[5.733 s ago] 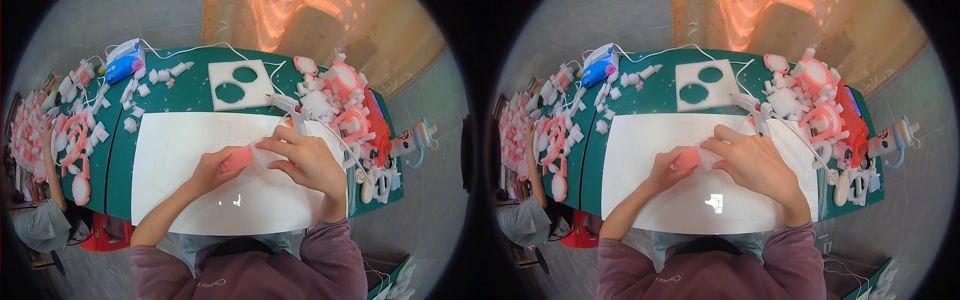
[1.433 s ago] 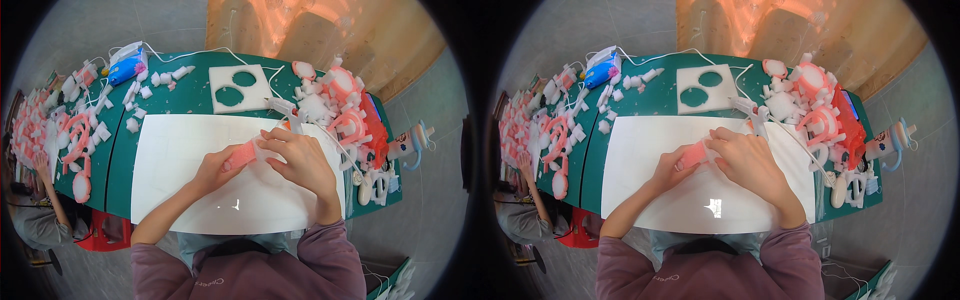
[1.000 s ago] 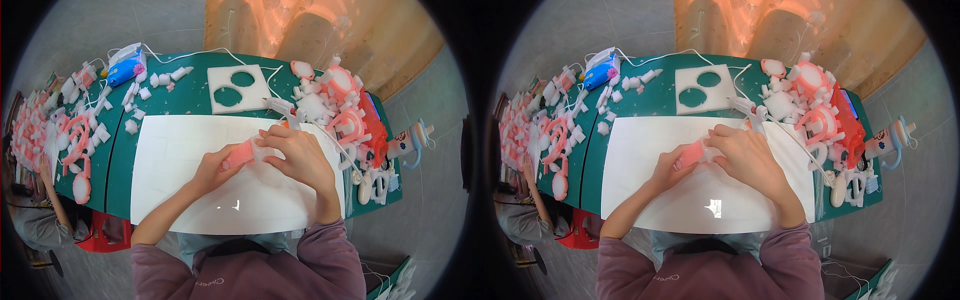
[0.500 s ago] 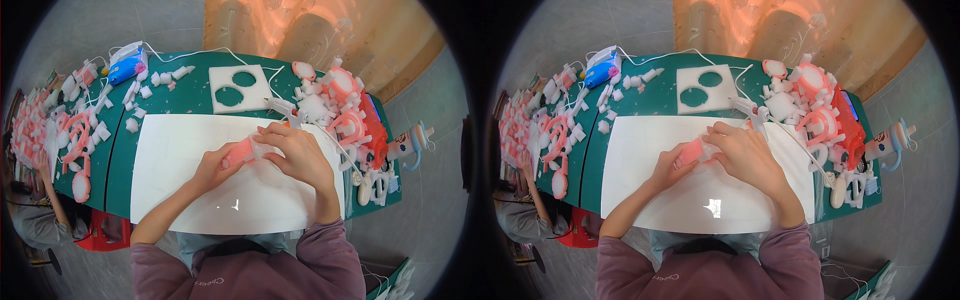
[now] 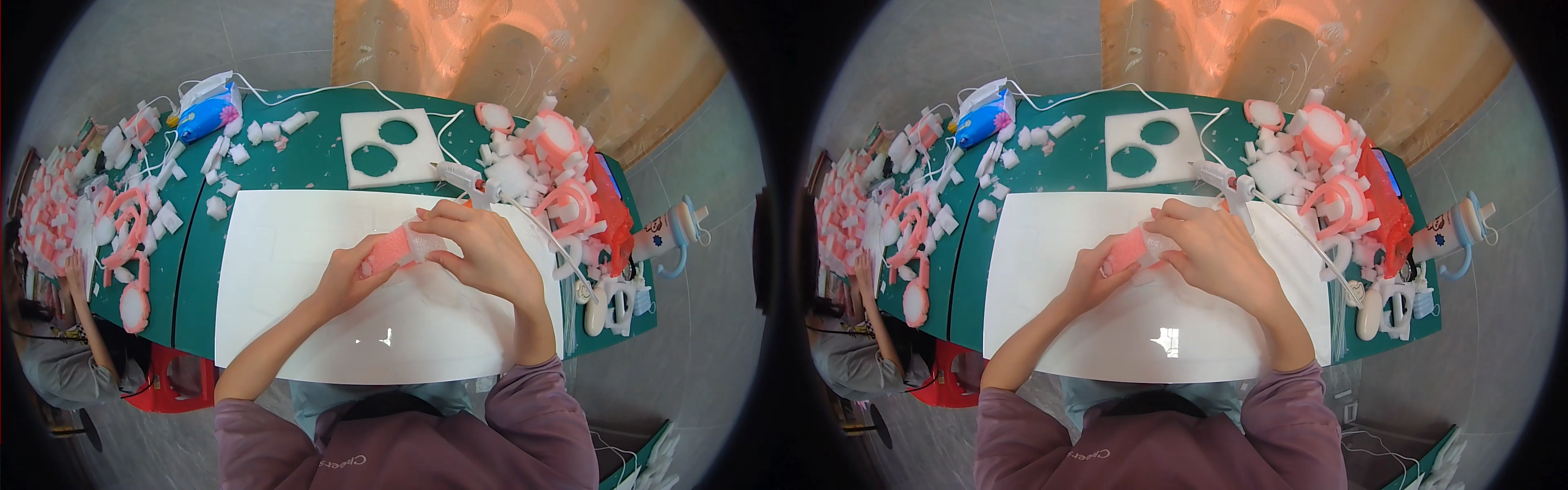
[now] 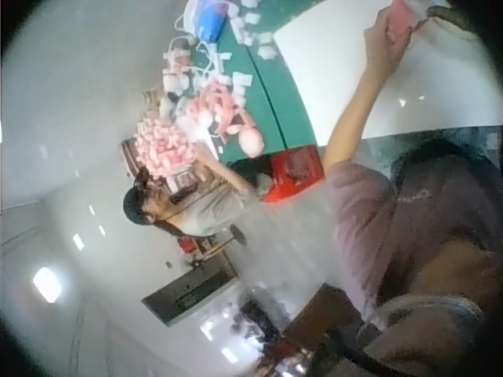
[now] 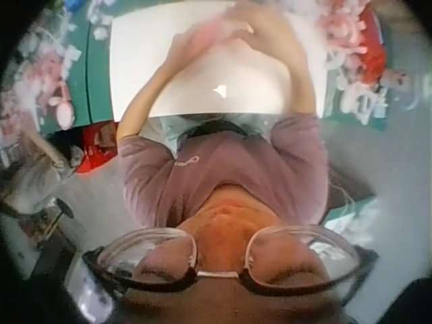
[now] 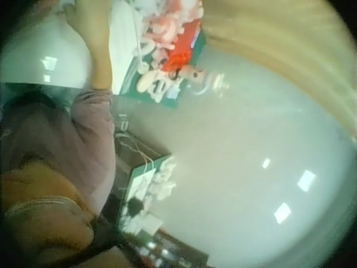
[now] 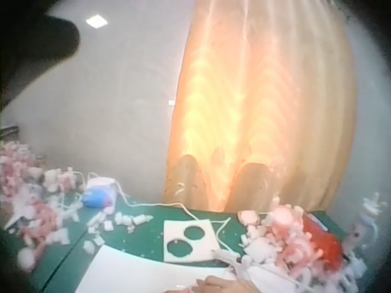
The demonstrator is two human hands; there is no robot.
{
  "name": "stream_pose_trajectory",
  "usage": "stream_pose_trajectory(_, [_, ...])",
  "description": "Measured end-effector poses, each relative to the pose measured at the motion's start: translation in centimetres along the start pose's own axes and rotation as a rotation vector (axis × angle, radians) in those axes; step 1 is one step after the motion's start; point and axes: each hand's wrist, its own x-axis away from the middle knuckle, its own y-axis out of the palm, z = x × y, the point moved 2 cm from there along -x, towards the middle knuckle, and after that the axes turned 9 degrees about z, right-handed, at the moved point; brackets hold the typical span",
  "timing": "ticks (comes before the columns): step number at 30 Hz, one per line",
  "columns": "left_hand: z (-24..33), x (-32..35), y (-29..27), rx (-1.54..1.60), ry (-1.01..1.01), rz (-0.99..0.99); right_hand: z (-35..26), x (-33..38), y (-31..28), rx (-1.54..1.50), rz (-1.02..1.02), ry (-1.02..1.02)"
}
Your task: Assemble pink and white foam pieces using a glue gun to create a structured product.
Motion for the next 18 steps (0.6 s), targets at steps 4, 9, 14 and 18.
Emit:
stream_pose_trajectory(4, [-0.1, 0.0, -0.1, -0.015, 0.017, 0.003, 0.2, -0.2, 0.0, -0.033, -0.022, 0.006])
stream_pose_trajectory(9, [0.0, -0.2, -0.1, -0.002, -0.004, -0.014, 0.2, -0.2, 0.0, -0.019, -0.009, -0.008])
stream_pose_trajectory(14, [0.2, 0.0, -0.2, -0.014, 0.028, -0.021, -1.1, 0.1, -0.6, 0.027, -0.043, 0.007])
stream_pose_trajectory(18, [0.1, 0.2, -0.3, -0.022, 0.032, -0.034, -1.7, 0.5, -0.6, 0.066, -0.066, 0.029])
